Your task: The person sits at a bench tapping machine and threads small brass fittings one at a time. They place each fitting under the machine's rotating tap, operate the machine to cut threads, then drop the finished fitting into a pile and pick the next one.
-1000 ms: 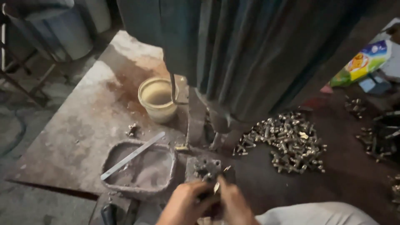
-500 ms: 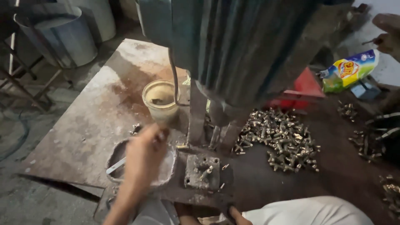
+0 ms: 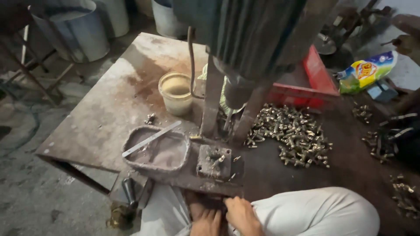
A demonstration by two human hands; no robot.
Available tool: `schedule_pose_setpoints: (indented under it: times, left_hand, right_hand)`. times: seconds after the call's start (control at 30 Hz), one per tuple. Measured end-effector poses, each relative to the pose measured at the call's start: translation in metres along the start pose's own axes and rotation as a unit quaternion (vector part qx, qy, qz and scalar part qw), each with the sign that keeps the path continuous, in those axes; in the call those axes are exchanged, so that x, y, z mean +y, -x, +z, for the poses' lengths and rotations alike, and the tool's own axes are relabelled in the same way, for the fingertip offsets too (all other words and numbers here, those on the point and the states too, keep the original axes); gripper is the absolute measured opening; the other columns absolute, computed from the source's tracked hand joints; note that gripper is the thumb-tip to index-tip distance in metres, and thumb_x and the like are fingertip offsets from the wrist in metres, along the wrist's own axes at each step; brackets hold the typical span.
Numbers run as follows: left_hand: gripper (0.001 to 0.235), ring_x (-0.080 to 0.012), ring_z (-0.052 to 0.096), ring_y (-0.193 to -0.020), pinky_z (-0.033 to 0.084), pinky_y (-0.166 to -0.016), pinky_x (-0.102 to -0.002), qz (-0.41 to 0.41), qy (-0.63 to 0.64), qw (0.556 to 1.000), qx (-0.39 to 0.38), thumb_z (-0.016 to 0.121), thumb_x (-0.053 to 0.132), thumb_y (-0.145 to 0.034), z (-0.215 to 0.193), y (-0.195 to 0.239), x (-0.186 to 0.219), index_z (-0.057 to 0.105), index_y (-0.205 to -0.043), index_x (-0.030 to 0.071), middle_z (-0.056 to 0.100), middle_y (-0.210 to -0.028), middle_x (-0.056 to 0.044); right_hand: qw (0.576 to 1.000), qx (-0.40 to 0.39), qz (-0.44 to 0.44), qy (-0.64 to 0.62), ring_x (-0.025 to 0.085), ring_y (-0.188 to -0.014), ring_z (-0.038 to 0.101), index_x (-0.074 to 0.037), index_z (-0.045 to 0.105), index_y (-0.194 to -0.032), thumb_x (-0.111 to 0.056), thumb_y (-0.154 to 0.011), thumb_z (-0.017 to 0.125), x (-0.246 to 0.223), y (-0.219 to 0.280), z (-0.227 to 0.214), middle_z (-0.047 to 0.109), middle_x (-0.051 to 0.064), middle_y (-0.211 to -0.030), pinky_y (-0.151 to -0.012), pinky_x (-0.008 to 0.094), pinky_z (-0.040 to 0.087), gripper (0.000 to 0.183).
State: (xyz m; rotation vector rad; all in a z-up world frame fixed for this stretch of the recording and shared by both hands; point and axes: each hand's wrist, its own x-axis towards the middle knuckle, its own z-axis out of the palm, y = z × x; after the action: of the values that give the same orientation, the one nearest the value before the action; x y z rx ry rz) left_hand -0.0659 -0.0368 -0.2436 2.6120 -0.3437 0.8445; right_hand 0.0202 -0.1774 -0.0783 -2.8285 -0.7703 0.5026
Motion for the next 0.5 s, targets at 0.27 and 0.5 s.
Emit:
schedule_pose_setpoints:
  times: [0.27,0.5]
  left_hand:
    - [0.031,-0.0368,0.064,-0.098,0.043,-0.086,-0.057,-0.091,0.076,0.974,-0.191,0.056,0.028,-0.093,-0.097,-0.073,0.004,0.074,-0.106,0.007,0.073,-0.102,-0.016]
    - [0.032,-0.0349,0.063,-0.106,0.048,-0.093,-0.05,-0.139,0.135,0.97,-0.144,0.056,0.03,-0.097,-0.119,-0.081,0.021,0.074,-0.11,0.007,0.073,-0.108,-0.013]
  right_hand:
    - [0.994,0.046,-0.049,0.086,0.042,-0.083,0.071,-0.009,0.072,-0.096,-0.014,-0.085,0.058,0.005,-0.021,0.028,0.071,0.023,-0.089,-0.076,0.055,0.056,0.019]
    - [0.994,0.04,-0.026,0.093,0.041,-0.085,0.072,-0.006,0.075,-0.091,-0.017,-0.079,0.064,-0.013,0.0,-0.002,0.072,0.025,-0.089,-0.078,0.052,0.057,0.02]
